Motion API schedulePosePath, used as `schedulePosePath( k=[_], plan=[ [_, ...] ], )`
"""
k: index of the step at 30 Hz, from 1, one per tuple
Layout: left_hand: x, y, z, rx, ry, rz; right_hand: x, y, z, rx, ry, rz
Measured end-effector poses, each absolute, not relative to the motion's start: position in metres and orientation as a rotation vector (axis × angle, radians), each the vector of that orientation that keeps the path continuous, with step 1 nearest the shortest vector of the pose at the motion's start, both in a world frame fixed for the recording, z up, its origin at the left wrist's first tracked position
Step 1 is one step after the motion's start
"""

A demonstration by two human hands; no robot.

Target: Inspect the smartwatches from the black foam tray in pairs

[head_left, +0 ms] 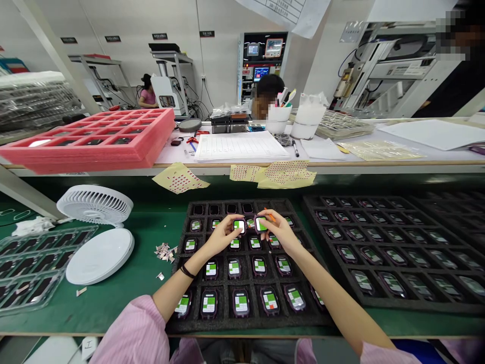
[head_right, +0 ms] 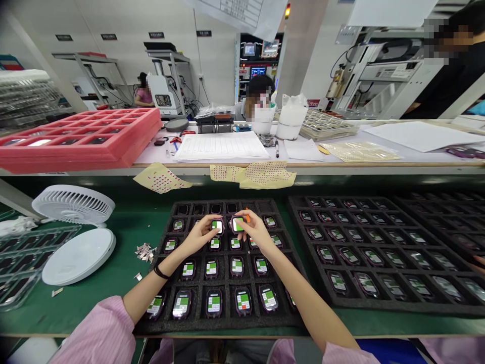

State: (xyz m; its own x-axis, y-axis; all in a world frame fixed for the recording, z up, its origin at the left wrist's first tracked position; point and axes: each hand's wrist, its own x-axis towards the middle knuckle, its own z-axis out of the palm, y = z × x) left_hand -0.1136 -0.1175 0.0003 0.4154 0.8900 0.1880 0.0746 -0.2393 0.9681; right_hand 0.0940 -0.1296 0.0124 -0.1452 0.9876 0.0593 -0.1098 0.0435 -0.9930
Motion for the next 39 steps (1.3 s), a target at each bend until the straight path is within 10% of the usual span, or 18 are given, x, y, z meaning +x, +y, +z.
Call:
schedulePosePath(
  k=[39],
  plan=[
    [-0.1152, -0.1154, -0.0018, 1.49, 0.803, 0.987, 0.0961, -0.1251, 0.0048, -0.938, -1.303, 1.346]
  ],
)
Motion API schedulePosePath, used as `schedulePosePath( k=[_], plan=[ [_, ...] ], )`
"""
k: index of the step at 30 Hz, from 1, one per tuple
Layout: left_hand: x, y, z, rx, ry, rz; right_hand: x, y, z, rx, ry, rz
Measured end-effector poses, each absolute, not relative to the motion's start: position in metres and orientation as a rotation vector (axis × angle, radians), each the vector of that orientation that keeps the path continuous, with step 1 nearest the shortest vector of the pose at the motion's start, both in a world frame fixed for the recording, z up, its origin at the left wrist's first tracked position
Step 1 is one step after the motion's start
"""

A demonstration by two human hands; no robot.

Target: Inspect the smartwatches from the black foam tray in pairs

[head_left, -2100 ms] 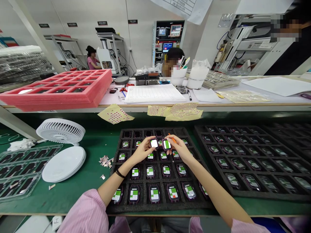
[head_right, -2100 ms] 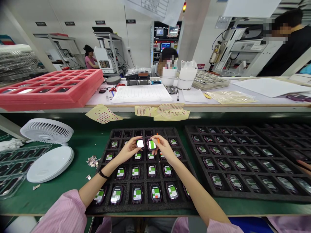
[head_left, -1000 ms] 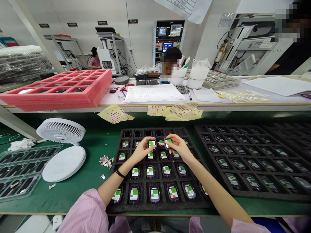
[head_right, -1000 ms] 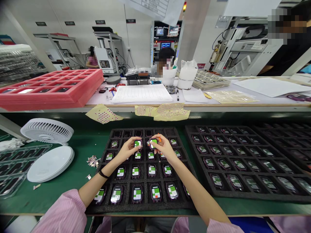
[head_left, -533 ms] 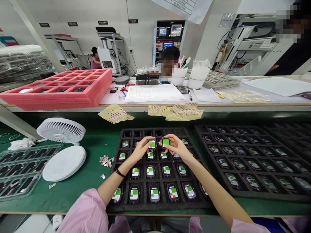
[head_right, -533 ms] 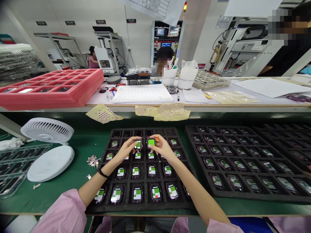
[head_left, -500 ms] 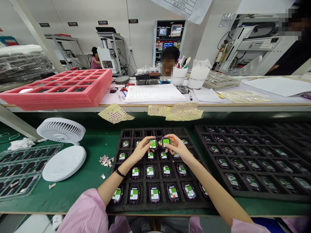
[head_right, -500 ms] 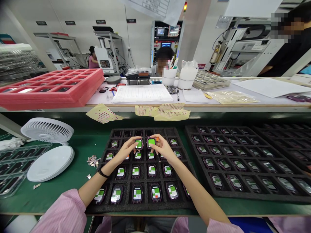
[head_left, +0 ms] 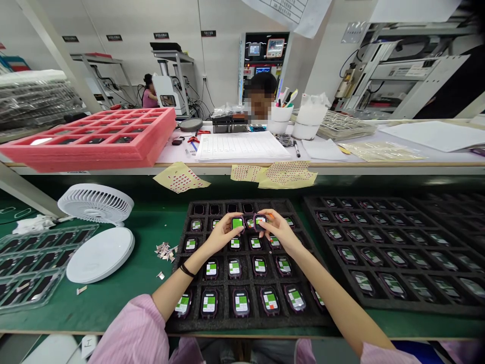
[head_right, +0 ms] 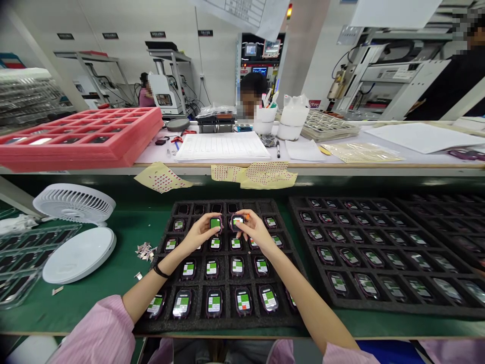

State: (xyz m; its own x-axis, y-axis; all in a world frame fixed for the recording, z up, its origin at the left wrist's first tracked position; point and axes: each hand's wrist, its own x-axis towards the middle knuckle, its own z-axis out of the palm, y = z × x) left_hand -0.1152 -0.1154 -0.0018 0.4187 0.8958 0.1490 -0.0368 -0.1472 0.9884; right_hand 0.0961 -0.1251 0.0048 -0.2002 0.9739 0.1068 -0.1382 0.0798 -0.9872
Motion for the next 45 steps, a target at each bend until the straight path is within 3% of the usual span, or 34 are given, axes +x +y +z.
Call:
schedulePosePath(
  k=[22, 45],
  plan=[
    [-0.116, -0.106, -0.019, 1.44, 0.722, 1.01, 0.099, -0.124, 0.002, -0.937, -1.309, 1.361],
    [-0.117, -0.117, 0.01, 1.394, 0.975, 1.057, 0.093, -0.126, 0.006, -0.989, -1.307, 1.334]
  ],
)
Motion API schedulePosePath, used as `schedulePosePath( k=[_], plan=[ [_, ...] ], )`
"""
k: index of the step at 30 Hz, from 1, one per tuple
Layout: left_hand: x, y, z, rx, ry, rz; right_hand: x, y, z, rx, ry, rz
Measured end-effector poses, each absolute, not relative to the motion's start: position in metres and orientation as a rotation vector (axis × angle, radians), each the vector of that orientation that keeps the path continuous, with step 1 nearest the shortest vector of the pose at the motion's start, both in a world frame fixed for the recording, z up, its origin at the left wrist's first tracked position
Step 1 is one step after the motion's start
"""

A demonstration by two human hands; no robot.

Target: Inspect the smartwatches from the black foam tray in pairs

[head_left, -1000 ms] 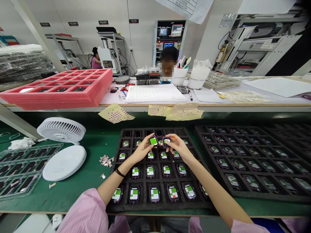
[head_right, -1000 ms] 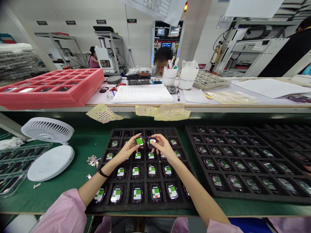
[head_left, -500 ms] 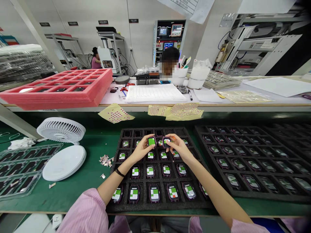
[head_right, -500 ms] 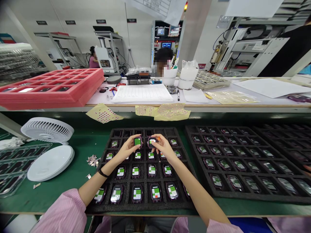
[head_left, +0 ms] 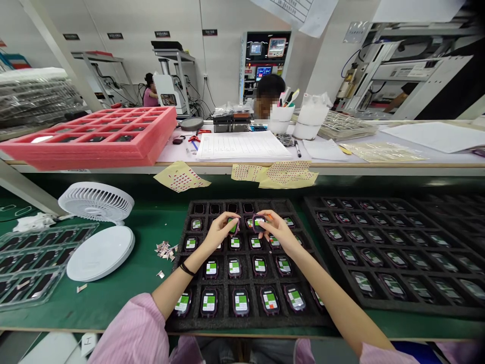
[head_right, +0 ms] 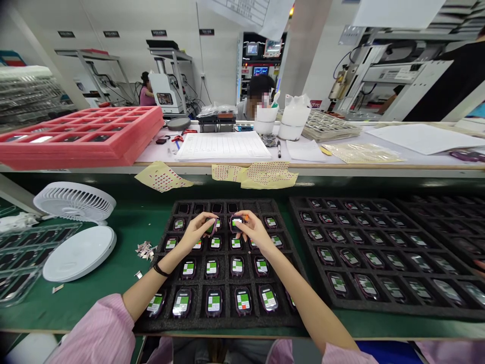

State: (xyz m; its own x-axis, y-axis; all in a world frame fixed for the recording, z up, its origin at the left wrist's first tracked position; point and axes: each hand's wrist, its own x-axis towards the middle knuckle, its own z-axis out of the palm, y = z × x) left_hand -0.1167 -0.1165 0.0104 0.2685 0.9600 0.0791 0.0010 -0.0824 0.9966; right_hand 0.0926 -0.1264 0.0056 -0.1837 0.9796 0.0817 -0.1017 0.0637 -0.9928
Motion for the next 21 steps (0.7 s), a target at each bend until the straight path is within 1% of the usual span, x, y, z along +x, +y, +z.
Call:
schedulePosePath(
  k=[6, 11, 15, 18, 21],
  plan=[
    [-0.116, -0.116, 0.003, 1.51, 0.827, 1.039, 0.092, -0.129, 0.01, -1.018, -1.259, 1.418],
    [-0.116, -0.122, 0.005, 1.901, 0.836, 1.02, 0.086, -0.131, 0.009, -1.06, -1.276, 1.488],
    [-0.116, -0.124, 0.008, 2.316, 0.879, 0.999, 0.079, -0.136, 0.006, -1.114, -1.361, 1.423],
    [-0.115, -0.122, 0.006, 2.446, 0.885, 0.949, 0.076, -0.142, 0.006, -1.175, -1.52, 1.336],
    [-0.116, -0.122, 0.005, 2.509, 0.903, 0.934, 0.075, -0.145, 0.007, -1.194, -1.598, 1.341]
  ],
)
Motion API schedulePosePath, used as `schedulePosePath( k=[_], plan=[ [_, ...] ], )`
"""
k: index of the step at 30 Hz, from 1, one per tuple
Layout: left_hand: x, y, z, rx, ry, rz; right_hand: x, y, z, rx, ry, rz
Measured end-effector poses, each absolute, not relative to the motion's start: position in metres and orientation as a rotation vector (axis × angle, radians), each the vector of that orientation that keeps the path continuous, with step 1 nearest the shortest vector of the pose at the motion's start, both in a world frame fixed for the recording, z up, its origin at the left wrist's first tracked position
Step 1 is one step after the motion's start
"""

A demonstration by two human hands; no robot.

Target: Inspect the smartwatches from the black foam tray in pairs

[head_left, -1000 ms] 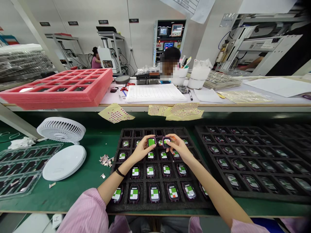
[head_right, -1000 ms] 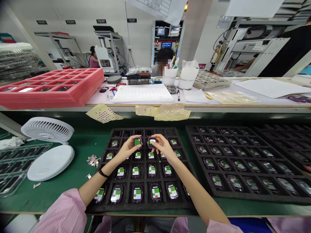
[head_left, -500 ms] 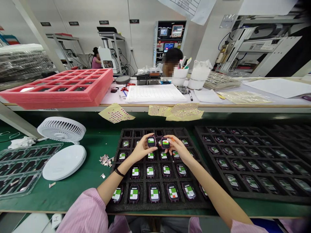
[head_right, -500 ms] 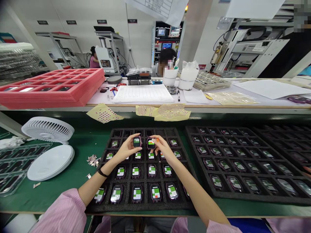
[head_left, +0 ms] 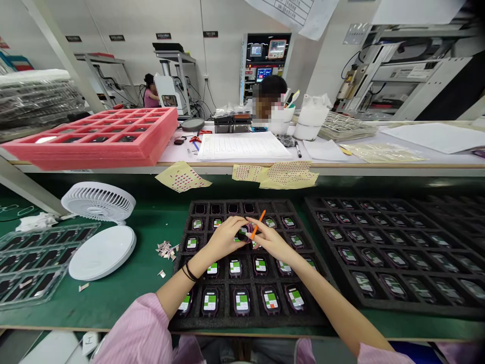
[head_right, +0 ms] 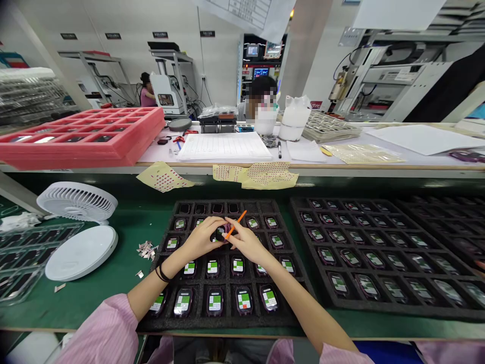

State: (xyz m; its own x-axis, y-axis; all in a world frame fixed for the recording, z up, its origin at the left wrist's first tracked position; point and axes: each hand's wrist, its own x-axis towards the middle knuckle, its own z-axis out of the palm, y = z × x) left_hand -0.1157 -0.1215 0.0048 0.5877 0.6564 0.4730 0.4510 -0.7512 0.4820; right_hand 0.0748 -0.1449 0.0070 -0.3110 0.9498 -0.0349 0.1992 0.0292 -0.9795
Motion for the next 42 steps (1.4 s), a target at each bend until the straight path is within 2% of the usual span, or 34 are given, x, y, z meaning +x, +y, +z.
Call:
schedulePosePath(
  k=[7, 11, 21, 27, 35, 37, 42],
  plan=[
    [-0.116, -0.126, 0.011, 2.382, 0.732, 1.201, 0.079, -0.142, 0.02, -0.94, -1.341, 1.669],
    [-0.113, -0.13, 0.014, 2.349, 0.622, 1.238, 0.08, -0.143, 0.02, -0.838, -1.251, 1.886],
    [-0.111, -0.133, 0.013, 2.315, 0.585, 1.316, 0.079, -0.15, 0.027, -0.828, -1.264, 1.845],
    [-0.109, -0.134, 0.013, 2.308, 0.606, 1.285, 0.074, -0.152, 0.026, -0.93, -1.301, 1.677],
    [-0.108, -0.134, 0.013, 2.343, 0.581, 1.301, 0.073, -0.152, 0.027, -0.91, -1.336, 1.669],
    [-0.109, -0.134, 0.014, 2.338, 0.603, 1.313, 0.076, -0.149, 0.029, -0.914, -1.366, 1.561],
    [-0.114, -0.132, 0.01, 2.166, 0.768, 1.246, 0.091, -0.148, 0.036, -0.906, -1.26, 1.034]
  ],
)
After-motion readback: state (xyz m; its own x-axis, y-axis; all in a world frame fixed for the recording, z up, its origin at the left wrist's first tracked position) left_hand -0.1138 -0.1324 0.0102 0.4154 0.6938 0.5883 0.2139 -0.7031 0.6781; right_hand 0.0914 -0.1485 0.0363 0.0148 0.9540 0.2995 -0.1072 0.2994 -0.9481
